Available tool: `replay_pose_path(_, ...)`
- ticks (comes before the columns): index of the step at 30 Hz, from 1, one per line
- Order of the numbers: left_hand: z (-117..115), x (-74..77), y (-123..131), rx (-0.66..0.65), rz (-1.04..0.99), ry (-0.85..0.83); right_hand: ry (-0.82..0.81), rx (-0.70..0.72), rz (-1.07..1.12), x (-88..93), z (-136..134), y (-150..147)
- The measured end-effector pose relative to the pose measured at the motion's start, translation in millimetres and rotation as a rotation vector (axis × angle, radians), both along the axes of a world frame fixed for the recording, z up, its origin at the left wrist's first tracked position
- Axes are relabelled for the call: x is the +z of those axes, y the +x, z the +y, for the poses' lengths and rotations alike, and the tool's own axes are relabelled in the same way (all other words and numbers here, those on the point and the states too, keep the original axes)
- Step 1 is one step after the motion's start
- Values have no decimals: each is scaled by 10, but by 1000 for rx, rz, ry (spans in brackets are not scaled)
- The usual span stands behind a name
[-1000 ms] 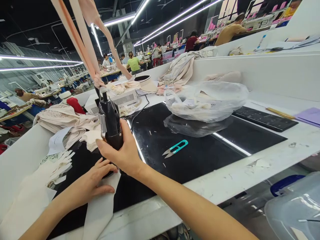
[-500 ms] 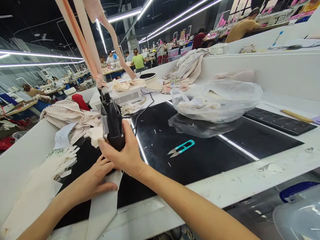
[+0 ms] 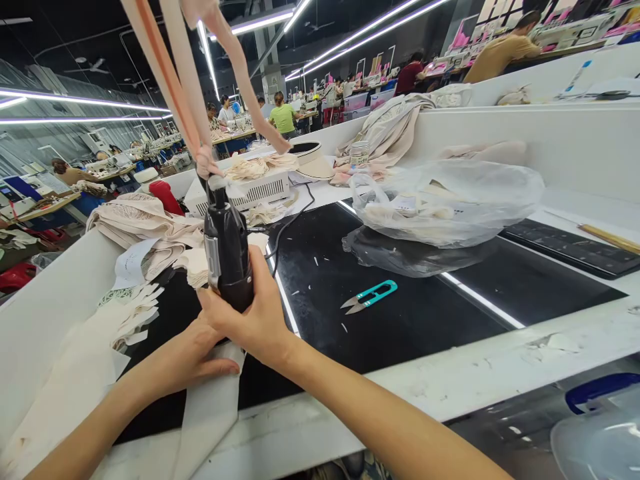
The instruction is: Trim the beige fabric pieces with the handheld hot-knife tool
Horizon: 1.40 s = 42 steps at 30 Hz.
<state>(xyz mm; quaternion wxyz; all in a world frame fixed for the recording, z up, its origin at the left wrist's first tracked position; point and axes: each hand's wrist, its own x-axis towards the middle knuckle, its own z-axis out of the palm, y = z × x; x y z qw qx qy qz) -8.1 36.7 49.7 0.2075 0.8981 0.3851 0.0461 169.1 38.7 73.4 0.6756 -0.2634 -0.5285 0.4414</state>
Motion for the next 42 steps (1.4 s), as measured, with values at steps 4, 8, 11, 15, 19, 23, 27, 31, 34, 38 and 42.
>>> replay_pose_path(4, 21, 9, -3, -1, -2, -40, -18, 8, -1, -6, -25, 0)
replay_pose_path(8, 20, 29, 1, 0, -15, -46, -41, 43, 26, -3, -73, 4)
replay_pose_path(11, 20, 42, 13, 5, -32, -29, -22, 50, 8, -31, -100, -5)
replay_pose_path(15, 37, 25, 8, -15, -35, -2, 7, 35, -6, -61, -100, -20)
replay_pose_path(19, -85, -65, -51, 15, -40, 137, 1, 71, 24, -21, -99, 8)
replay_pose_path(23, -438, -188, -75, 188, -61, 377, -28, 89, 57, 44, -92, 58)
replay_pose_path(27, -708, -275, -26, 161, -6, 430, -34, 96, 66, 58, -54, 74)
replay_pose_path(31, -658, -308, -112, 62, -2, 432, -20, 76, 49, 56, -40, 83)
replay_pose_path(34, -526, -292, -277, -63, 2, 409, 5, 69, 38, 54, -54, 99)
replay_pose_path(38, -398, -212, -394, -101, -35, 348, 30, 74, 29, 21, -69, 110)
replay_pose_path(42, -280, -164, -293, 1, -125, 398, 60, 85, 13, -30, -82, 114)
